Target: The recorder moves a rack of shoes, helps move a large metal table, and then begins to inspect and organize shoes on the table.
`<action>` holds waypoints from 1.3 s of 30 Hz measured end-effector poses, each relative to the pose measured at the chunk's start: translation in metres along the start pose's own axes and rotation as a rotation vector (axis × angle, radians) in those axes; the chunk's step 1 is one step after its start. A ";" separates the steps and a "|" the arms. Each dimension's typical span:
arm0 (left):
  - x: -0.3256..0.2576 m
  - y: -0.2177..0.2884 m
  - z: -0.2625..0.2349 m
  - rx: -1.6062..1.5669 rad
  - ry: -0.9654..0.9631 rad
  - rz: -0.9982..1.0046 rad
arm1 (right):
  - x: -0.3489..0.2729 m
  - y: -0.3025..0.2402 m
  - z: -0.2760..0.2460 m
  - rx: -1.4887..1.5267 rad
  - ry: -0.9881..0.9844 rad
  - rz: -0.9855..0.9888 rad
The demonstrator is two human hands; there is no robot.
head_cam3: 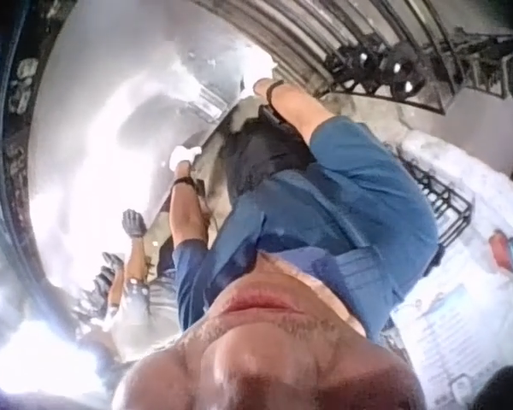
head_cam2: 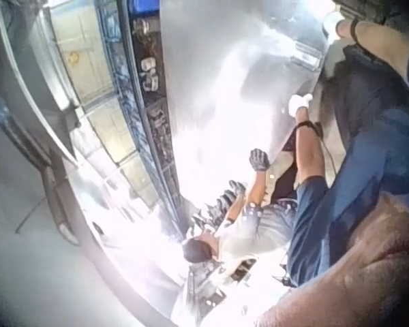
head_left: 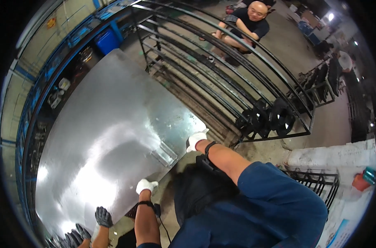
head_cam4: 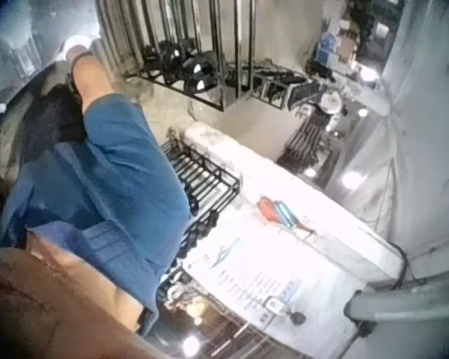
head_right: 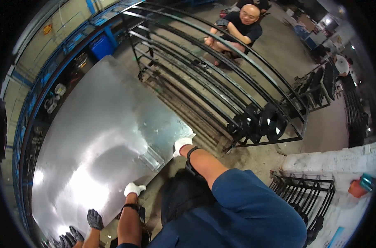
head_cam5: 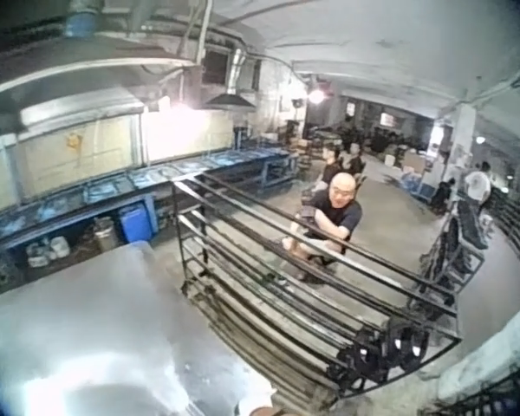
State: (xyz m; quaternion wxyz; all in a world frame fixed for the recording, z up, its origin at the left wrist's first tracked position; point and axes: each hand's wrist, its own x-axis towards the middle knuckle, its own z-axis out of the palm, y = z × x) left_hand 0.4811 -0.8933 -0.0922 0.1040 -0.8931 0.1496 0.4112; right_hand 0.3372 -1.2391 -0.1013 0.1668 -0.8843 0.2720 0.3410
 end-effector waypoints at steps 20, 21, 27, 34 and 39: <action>0.008 0.001 0.008 0.022 0.059 0.005 | 0.001 0.006 0.007 0.063 0.042 -0.025; 0.013 -0.011 0.016 0.012 0.061 -0.009 | -0.009 -0.004 -0.001 0.031 0.045 -0.025; 0.037 -0.020 0.033 0.024 0.057 0.000 | -0.032 -0.009 -0.026 -0.099 -0.103 0.033; 0.028 -0.016 0.024 0.042 0.061 0.043 | -0.032 -0.009 -0.026 -0.090 -0.080 0.017; 0.022 -0.006 0.023 0.029 0.097 -0.029 | -0.024 -0.001 -0.007 0.009 0.074 0.012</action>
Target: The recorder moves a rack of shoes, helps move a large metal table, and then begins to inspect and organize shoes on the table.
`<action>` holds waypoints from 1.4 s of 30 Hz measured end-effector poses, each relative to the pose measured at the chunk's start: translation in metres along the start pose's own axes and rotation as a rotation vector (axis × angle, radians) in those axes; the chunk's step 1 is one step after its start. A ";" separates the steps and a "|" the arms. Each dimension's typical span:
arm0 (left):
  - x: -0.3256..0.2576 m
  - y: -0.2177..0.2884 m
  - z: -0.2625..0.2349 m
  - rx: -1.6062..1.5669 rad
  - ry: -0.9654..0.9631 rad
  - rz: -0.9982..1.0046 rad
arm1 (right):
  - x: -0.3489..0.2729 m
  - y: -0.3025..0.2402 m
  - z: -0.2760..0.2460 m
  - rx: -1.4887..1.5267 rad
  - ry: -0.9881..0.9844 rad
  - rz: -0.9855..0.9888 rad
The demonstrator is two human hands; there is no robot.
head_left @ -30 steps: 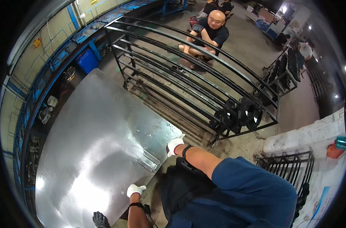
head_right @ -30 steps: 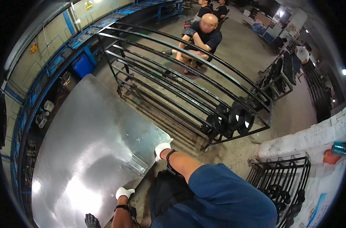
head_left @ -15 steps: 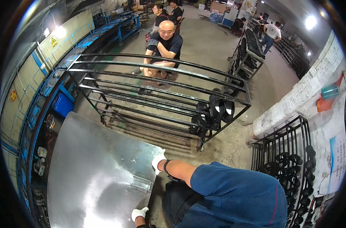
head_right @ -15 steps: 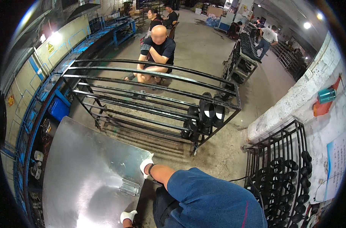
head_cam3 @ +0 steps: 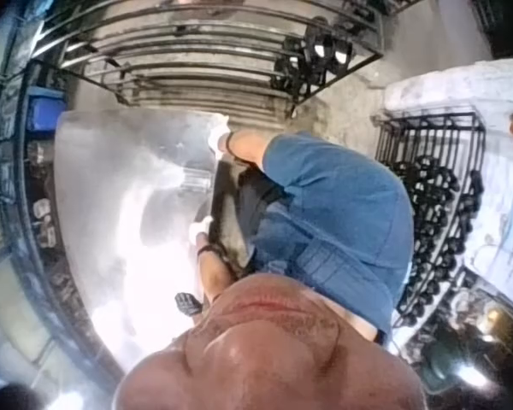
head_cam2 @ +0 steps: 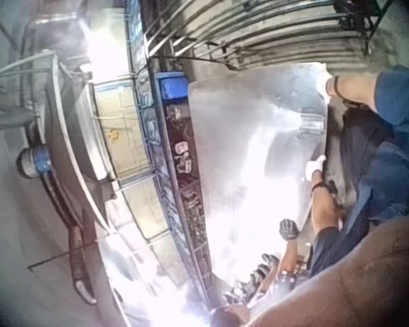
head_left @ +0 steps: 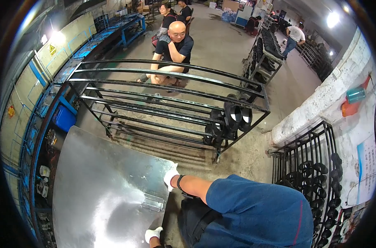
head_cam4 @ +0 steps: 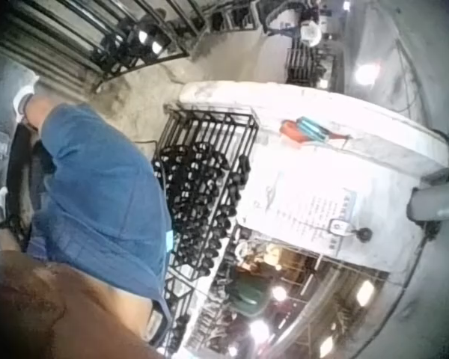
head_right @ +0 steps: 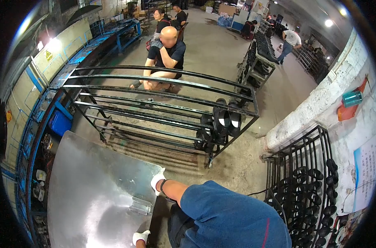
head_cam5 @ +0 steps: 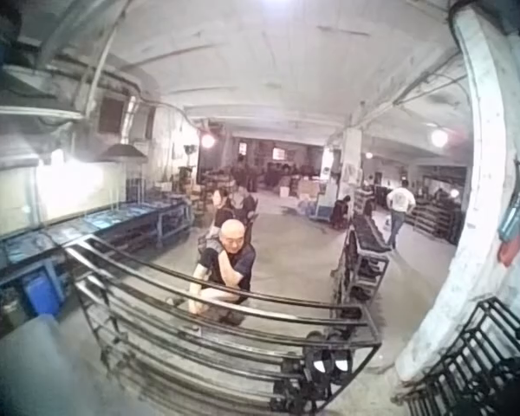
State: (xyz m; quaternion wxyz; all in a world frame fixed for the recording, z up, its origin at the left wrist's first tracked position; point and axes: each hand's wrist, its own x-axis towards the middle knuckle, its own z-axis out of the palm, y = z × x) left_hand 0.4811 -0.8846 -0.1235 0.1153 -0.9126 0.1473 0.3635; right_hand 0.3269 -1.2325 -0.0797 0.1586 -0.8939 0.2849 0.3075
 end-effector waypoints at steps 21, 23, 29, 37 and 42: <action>-0.037 0.006 -0.039 -0.040 -0.182 -0.080 | 0.020 -0.005 0.003 -0.109 -0.147 -0.019; -0.040 0.007 -0.043 -0.016 -0.193 -0.062 | 0.012 -0.008 -0.004 -0.073 -0.138 -0.010; -0.039 0.011 -0.046 -0.025 -0.191 -0.039 | 0.032 0.003 0.010 -0.105 -0.177 0.003; -0.036 0.008 -0.042 -0.002 -0.196 -0.024 | 0.020 -0.004 -0.004 -0.067 -0.192 -0.061; -0.029 0.007 -0.038 0.018 -0.222 -0.039 | 0.004 -0.012 -0.024 -0.071 -0.212 0.033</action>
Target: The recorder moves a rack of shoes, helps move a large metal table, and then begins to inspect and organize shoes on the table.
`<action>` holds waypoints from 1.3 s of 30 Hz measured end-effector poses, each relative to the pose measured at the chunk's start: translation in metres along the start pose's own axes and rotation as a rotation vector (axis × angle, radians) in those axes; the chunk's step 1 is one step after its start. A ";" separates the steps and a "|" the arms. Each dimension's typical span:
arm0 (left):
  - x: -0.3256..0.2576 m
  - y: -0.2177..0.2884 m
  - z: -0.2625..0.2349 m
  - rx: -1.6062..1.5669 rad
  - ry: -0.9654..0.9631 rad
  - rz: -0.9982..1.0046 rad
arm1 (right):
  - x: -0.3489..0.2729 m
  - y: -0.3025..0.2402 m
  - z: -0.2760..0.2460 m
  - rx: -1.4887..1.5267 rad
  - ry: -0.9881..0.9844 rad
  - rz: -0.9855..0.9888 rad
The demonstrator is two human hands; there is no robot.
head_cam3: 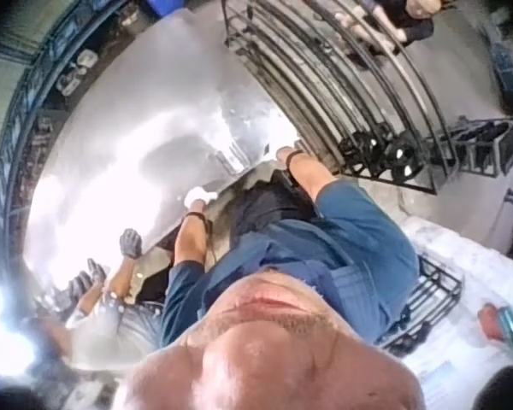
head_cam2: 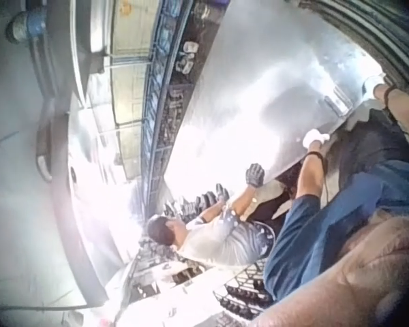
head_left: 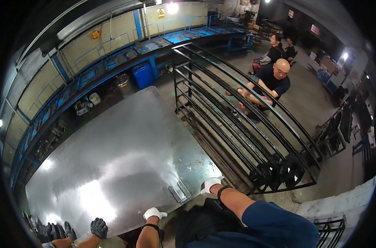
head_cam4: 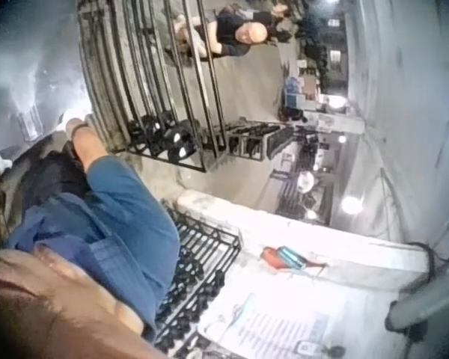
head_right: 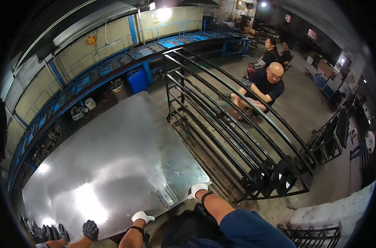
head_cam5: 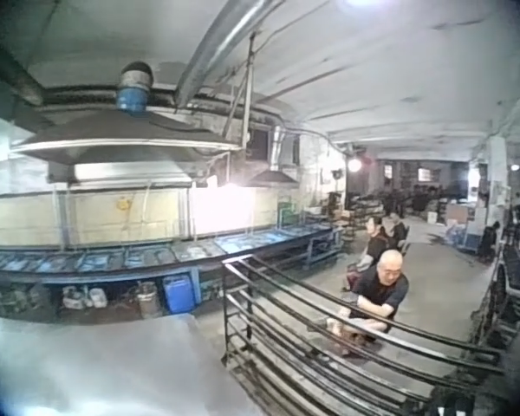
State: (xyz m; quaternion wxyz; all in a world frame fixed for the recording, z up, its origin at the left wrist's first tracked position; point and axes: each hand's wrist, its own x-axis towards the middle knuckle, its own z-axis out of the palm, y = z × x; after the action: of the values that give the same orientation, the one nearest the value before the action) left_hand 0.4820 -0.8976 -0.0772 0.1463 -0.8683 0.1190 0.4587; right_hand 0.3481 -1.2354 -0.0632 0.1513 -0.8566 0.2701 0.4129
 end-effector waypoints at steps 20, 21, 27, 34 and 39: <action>0.004 -0.001 0.009 -0.041 0.081 0.014 | 0.019 0.010 0.018 0.020 -0.005 -0.022; 0.005 -0.002 0.009 -0.043 0.091 0.017 | 0.029 0.013 0.025 0.057 -0.014 -0.067; -0.012 0.003 -0.011 -0.111 0.077 0.051 | 0.012 0.009 0.015 -0.062 0.141 -0.058; -0.008 -0.005 0.005 -0.113 0.108 0.022 | 0.007 -0.002 0.007 -0.039 0.094 -0.033; -0.006 -0.003 0.012 -0.105 0.122 0.018 | 0.017 0.003 0.018 -0.059 0.125 -0.035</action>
State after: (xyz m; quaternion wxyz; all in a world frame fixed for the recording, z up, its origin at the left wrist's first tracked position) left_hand 0.4706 -0.8898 -0.0783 0.0891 -0.9000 0.1113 0.4119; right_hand 0.3435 -1.2351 -0.0873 0.1158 -0.8894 0.2518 0.3636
